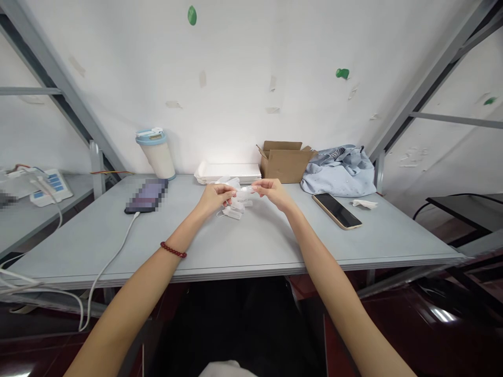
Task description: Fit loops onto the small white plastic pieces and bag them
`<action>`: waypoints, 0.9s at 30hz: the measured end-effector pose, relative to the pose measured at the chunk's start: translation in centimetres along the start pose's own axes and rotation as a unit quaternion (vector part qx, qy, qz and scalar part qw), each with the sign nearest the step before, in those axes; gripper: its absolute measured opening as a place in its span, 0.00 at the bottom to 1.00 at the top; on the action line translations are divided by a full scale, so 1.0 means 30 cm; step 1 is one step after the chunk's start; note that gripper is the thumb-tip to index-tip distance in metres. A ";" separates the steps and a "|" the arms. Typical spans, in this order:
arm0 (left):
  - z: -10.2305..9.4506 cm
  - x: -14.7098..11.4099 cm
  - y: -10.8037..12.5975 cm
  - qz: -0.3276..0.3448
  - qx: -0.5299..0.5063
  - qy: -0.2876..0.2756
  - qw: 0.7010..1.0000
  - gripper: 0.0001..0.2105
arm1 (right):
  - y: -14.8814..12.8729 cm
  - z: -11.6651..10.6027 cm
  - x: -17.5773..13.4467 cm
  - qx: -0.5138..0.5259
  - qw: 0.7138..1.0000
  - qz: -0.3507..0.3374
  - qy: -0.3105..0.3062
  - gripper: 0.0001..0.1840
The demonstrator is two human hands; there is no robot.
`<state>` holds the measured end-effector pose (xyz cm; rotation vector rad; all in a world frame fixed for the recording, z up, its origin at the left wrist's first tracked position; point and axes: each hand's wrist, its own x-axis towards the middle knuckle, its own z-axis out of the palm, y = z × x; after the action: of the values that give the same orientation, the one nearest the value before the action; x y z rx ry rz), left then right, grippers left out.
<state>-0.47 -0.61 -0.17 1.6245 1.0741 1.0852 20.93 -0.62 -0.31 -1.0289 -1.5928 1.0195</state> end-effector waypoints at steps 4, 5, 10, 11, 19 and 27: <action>0.007 -0.007 0.002 0.009 0.032 0.011 0.999 0.09 | 0.000 0.016 -0.001 -0.009 1.000 -0.005 0.006 0.14; 0.008 -0.010 0.002 0.010 0.040 0.015 0.999 0.09 | 0.000 0.021 -0.002 -0.012 1.000 -0.007 0.007 0.14; 0.014 -0.018 0.004 0.010 0.059 0.019 0.998 0.07 | -0.006 0.038 -0.010 -0.031 0.999 -0.010 0.013 0.15; 0.016 -0.019 0.003 0.009 0.059 0.019 0.998 0.07 | -0.008 0.040 -0.012 -0.034 0.999 -0.011 0.014 0.15; 0.019 -0.015 -0.010 0.011 0.063 0.017 0.998 0.06 | -0.015 0.049 -0.021 -0.040 0.999 -0.018 0.010 0.14; 0.019 -0.020 -0.004 0.004 0.056 0.009 0.998 0.06 | -0.010 0.045 -0.016 -0.032 0.999 -0.014 -0.001 0.14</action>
<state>-0.09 -1.27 -0.55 1.7109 1.1608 1.0628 19.67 -1.38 -0.42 -1.0475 -1.6459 0.9561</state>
